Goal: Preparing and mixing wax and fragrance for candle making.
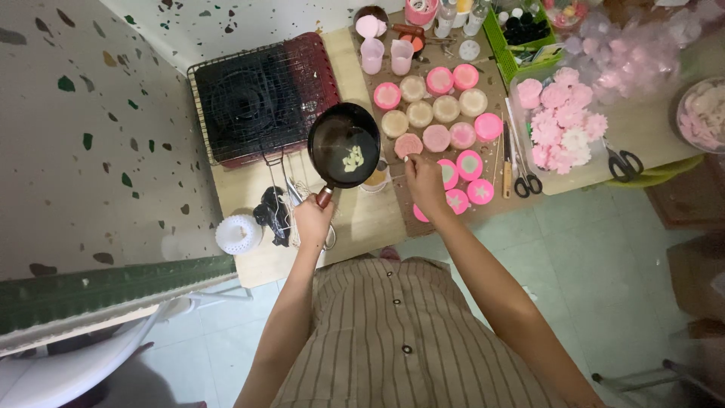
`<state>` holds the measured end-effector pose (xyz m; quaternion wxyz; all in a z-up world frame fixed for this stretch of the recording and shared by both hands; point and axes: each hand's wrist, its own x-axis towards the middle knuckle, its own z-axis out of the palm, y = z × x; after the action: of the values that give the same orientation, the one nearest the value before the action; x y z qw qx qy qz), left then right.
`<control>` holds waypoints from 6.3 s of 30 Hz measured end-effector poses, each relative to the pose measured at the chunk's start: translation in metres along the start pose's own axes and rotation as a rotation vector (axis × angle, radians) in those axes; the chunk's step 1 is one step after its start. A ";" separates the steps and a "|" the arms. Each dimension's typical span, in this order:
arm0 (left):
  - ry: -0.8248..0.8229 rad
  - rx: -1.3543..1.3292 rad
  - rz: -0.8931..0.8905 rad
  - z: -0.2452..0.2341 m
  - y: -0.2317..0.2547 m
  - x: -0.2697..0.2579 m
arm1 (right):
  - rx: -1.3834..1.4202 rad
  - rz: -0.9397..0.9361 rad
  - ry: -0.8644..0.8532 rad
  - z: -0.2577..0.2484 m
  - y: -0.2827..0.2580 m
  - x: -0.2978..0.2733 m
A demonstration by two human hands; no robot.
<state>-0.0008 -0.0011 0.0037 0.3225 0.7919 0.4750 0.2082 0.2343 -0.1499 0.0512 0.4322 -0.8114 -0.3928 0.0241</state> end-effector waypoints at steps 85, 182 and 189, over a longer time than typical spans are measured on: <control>-0.098 -0.186 -0.292 -0.009 -0.020 0.042 | -0.242 -0.197 -0.419 0.056 0.021 0.009; 0.223 -0.040 0.028 -0.054 0.022 0.055 | -0.381 -0.347 -0.665 0.077 0.019 0.046; 0.116 -0.169 0.195 -0.044 0.039 0.021 | -0.418 -0.358 -0.686 0.069 0.009 0.047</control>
<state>0.0049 0.0185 0.0631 0.3382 0.7908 0.3946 0.3234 0.2461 -0.0745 0.0158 0.1006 -0.7457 -0.6442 0.1370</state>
